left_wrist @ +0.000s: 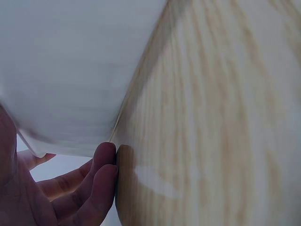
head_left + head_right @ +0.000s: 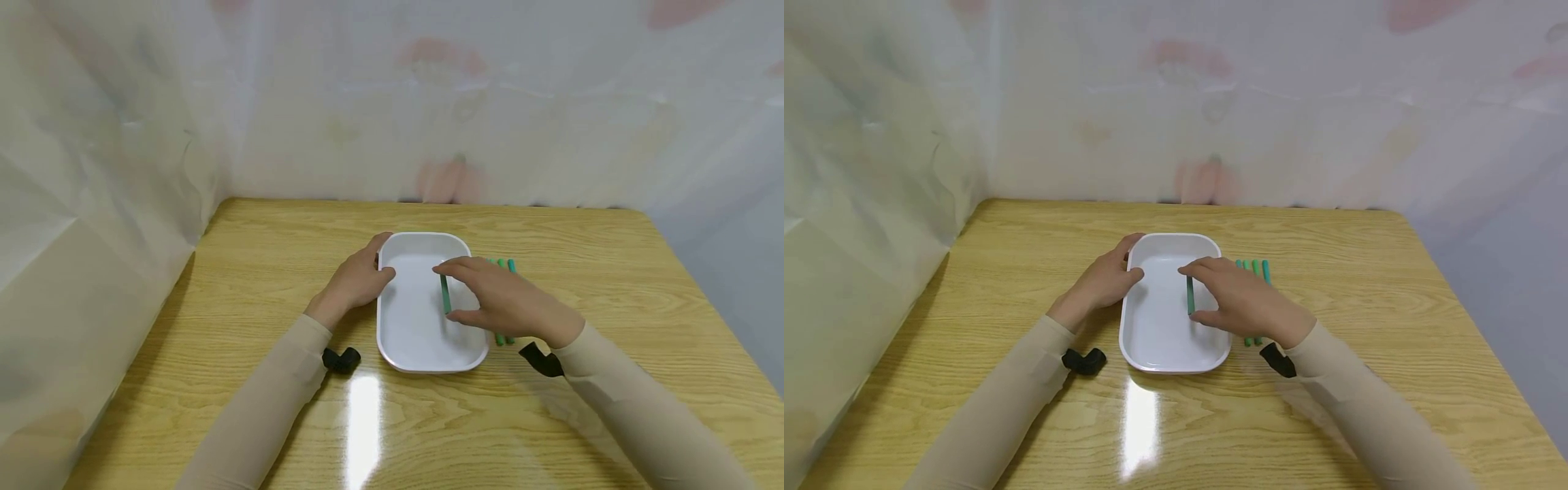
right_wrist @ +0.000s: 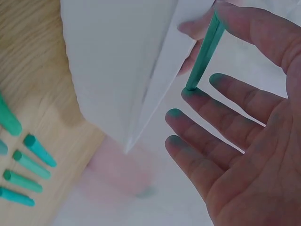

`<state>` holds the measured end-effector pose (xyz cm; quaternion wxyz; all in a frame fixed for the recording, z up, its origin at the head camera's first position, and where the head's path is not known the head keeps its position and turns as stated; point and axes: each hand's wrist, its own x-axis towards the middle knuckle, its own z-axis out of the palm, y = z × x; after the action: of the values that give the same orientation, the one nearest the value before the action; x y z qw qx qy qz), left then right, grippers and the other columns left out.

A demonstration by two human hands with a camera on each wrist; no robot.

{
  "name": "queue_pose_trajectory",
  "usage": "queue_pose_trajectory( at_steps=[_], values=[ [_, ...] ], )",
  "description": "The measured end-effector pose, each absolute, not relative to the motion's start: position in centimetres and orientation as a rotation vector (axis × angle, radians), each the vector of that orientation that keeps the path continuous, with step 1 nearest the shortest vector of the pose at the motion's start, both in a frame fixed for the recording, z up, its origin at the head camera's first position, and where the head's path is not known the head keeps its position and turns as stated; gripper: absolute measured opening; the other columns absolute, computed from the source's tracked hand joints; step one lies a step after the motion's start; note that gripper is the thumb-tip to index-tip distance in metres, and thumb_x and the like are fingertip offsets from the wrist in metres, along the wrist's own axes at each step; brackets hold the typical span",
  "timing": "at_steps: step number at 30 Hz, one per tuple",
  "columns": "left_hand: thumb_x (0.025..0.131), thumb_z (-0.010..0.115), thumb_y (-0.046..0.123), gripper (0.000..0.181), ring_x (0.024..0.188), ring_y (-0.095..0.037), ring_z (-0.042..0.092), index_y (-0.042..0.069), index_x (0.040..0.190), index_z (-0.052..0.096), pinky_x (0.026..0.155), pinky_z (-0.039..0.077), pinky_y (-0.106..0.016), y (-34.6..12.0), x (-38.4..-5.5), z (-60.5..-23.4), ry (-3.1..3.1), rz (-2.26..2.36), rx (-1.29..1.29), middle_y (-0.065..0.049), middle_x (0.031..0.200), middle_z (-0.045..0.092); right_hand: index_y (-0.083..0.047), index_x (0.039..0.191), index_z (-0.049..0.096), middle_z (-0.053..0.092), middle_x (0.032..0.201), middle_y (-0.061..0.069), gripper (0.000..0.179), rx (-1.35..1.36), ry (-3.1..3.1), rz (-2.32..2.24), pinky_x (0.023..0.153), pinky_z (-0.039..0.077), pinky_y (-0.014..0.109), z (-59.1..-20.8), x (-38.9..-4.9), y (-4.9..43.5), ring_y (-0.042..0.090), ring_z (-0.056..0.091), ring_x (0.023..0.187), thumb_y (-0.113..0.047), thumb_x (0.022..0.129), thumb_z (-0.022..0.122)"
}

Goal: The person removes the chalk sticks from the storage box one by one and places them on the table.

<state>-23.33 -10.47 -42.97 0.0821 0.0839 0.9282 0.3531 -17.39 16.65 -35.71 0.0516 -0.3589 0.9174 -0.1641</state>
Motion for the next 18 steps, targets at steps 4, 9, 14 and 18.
queue_pose_trajectory(
  at_steps=[4,9,14,18],
  values=[
    [0.096,0.052,0.035,0.072,0.114,-0.028,0.064,0.039,0.162,0.025,0.099,0.053,-0.047,-10.5,-23.3,-43.0,2.775,1.058,0.248,-0.007,0.146,0.059,-0.008,0.149,0.052,0.055,0.151,0.007,0.069,-1.087,2.799,-0.477,0.11,0.048,0.048,-35.3,-17.3,17.2,0.03,0.051,0.141,-0.03,0.09,0.081],
    [0.095,0.052,0.035,0.073,0.115,-0.028,0.064,0.038,0.163,0.024,0.1,0.053,-0.047,-10.5,-23.3,-43.0,2.771,1.065,0.249,-0.008,0.146,0.058,-0.011,0.15,0.052,0.055,0.151,0.005,0.07,-1.072,2.814,-0.449,0.108,0.049,0.05,-34.8,-17.2,17.9,0.029,0.051,0.14,-0.031,0.09,0.081],
    [0.096,0.052,0.034,0.072,0.117,-0.028,0.063,0.038,0.163,0.024,0.101,0.052,-0.047,-10.4,-23.3,-43.0,2.776,1.057,0.256,-0.007,0.146,0.058,-0.012,0.15,0.052,0.055,0.151,0.005,0.069,-1.072,2.827,-0.414,0.107,0.05,0.052,-34.5,-17.1,18.7,0.031,0.053,0.138,-0.03,0.09,0.081],
    [0.097,0.052,0.035,0.072,0.118,-0.028,0.063,0.037,0.163,0.024,0.101,0.052,-0.048,-10.3,-23.3,-43.0,2.775,1.057,0.262,-0.007,0.147,0.058,-0.012,0.149,0.052,0.056,0.15,0.006,0.069,-1.066,2.839,-0.395,0.107,0.049,0.053,-34.2,-17.1,19.3,0.031,0.054,0.137,-0.029,0.089,0.082]
  ],
)
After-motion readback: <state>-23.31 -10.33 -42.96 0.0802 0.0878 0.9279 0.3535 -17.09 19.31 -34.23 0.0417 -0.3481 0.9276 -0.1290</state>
